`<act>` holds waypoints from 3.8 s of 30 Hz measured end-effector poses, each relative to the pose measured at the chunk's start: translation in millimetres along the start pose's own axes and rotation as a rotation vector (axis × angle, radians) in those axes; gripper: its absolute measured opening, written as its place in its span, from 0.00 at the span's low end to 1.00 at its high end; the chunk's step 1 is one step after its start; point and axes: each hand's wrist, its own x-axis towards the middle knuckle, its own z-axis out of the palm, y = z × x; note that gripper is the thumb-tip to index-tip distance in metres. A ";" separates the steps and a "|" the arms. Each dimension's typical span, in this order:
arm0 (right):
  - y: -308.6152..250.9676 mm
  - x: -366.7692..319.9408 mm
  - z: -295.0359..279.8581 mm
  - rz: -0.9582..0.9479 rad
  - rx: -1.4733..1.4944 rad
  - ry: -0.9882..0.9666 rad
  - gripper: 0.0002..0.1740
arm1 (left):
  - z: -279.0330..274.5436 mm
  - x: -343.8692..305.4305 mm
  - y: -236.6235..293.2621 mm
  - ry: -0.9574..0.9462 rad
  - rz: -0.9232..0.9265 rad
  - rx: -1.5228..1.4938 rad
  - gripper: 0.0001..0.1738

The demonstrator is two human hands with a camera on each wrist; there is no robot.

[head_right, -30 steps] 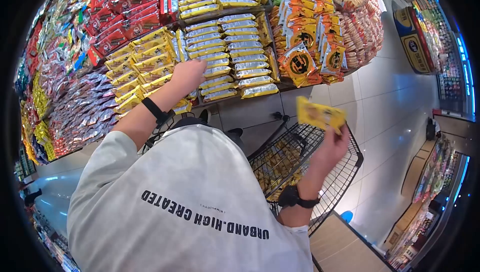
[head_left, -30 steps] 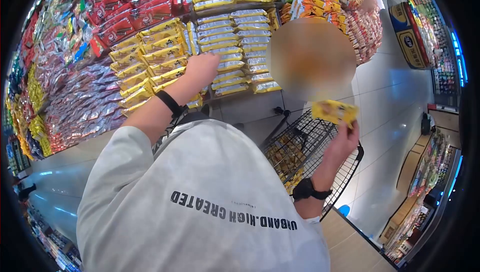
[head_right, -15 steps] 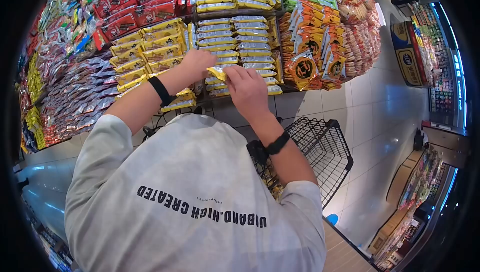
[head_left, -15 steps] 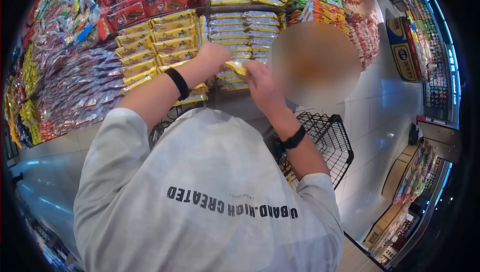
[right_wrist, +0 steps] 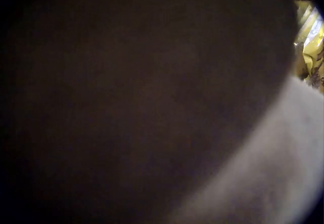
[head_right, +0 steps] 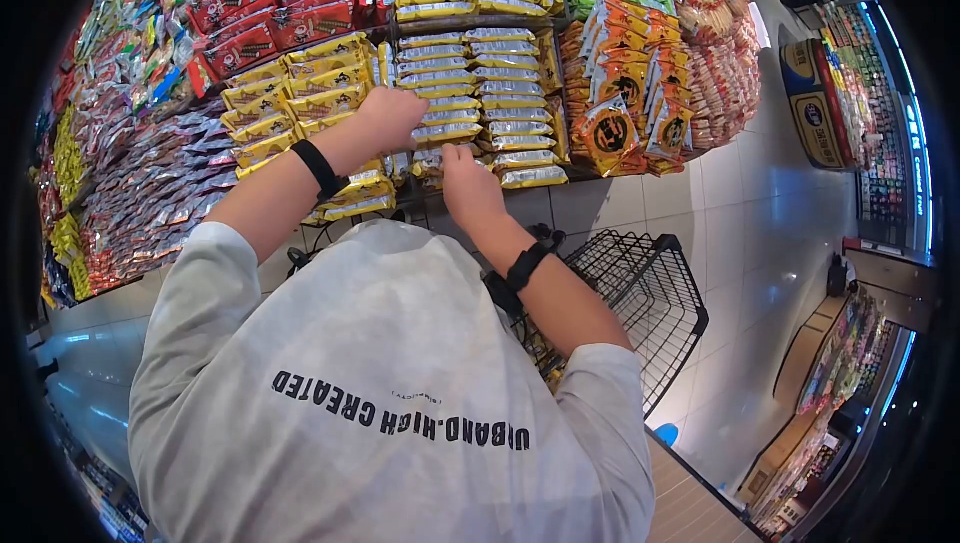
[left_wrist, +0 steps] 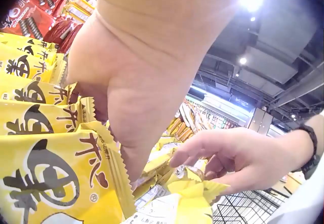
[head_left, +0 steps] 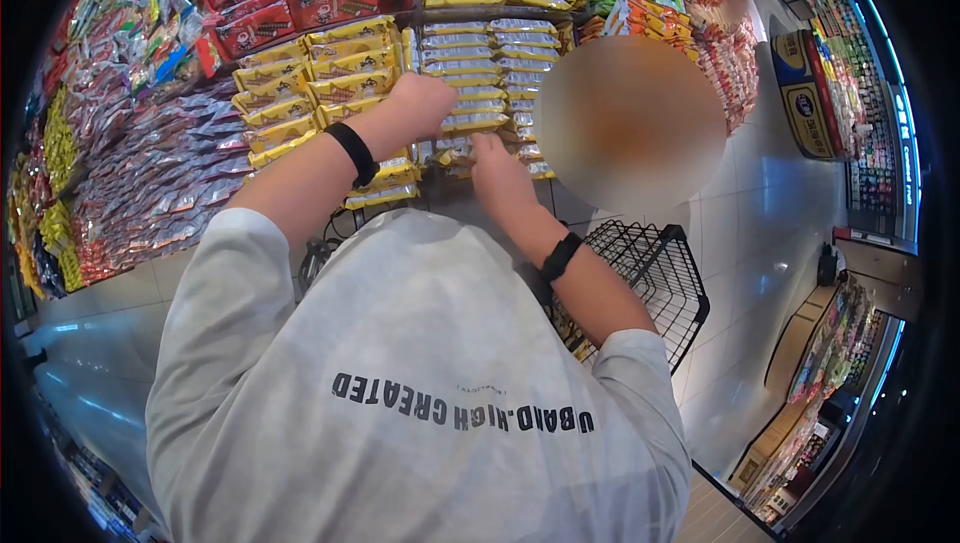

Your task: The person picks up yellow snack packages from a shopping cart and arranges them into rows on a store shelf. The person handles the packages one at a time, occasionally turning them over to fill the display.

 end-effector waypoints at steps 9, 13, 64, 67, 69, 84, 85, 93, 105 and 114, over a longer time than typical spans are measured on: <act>-26.0 0.1 -36.9 -0.200 -0.202 0.150 0.09 | 6.9 4.0 -5.1 0.005 0.000 0.008 0.30; -25.8 5.2 -32.3 -0.225 -0.281 0.178 0.10 | -2.2 -0.1 -0.3 0.012 -0.005 0.019 0.25; 202.3 -307.7 -93.4 0.983 0.782 1.193 0.07 | 23.3 7.4 56.7 0.191 0.000 -0.039 0.27; 233.0 -395.7 -28.0 1.223 0.829 1.484 0.08 | 18.6 7.2 70.9 0.145 -0.051 0.083 0.29; 241.0 -442.3 18.5 1.400 0.770 1.492 0.10 | 21.5 10.3 78.4 0.139 -0.041 0.148 0.29; 190.8 -550.0 308.5 2.153 1.618 1.086 0.11 | 21.9 23.4 93.0 0.053 -0.182 0.385 0.29; 190.4 -561.1 321.6 2.123 1.711 1.129 0.10 | 18.8 24.9 96.2 0.014 -0.198 0.402 0.29; 189.2 -573.8 328.8 1.903 1.959 1.736 0.25 | 4.2 46.2 107.1 -0.183 -0.287 0.512 0.31; 190.0 -591.2 378.2 1.532 2.090 2.396 0.24 | -5.5 49.3 125.6 -0.220 -0.287 0.507 0.30; 186.8 -600.6 353.0 1.907 1.948 2.349 0.21 | 3.7 37.8 107.3 -0.133 -0.273 0.487 0.30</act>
